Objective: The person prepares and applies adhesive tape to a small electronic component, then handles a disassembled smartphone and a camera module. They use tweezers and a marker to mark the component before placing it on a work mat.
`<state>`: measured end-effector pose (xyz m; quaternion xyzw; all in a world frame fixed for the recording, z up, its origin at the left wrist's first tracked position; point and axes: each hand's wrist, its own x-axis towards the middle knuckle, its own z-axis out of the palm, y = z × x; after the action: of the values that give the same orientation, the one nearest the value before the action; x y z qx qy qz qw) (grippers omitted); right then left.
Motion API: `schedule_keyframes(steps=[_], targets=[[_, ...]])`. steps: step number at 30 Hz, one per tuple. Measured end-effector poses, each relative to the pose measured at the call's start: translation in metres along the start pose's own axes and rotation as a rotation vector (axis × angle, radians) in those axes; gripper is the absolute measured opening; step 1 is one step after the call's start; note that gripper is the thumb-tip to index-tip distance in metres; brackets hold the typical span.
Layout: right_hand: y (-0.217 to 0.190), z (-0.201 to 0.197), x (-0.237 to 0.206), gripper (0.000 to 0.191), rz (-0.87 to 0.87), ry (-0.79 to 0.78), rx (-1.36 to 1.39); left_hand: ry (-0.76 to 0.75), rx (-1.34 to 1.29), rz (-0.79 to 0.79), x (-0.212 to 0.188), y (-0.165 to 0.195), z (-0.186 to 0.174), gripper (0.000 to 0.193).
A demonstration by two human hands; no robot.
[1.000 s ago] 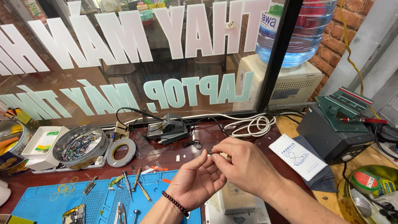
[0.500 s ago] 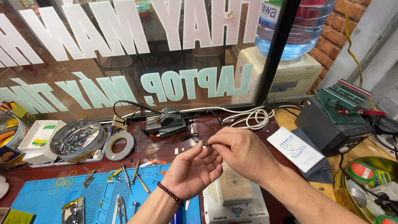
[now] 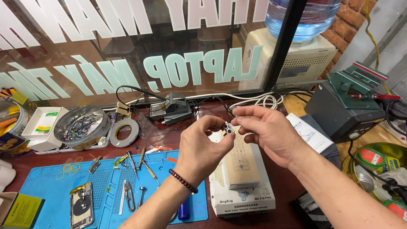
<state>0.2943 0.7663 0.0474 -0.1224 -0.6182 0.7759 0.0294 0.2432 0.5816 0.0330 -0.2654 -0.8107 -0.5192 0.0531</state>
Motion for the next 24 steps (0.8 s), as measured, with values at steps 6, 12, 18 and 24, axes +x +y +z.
schedule_keyframes(steps=[6,12,18,24], targets=[[0.002,-0.001,-0.004,0.038,0.058,-0.049,-0.047,0.05,0.138,0.238,-0.01,0.006,-0.001,0.027],[0.005,0.0,-0.002,0.04,0.066,-0.066,-0.099,0.035,0.126,0.262,-0.013,0.005,0.0,0.026],[0.01,0.001,0.0,0.043,0.024,-0.067,-0.139,0.013,0.15,0.298,-0.015,0.006,-0.003,0.023],[0.009,0.01,-0.001,0.044,-0.06,-0.03,-0.233,0.046,0.197,0.346,-0.017,0.001,-0.002,0.022]])
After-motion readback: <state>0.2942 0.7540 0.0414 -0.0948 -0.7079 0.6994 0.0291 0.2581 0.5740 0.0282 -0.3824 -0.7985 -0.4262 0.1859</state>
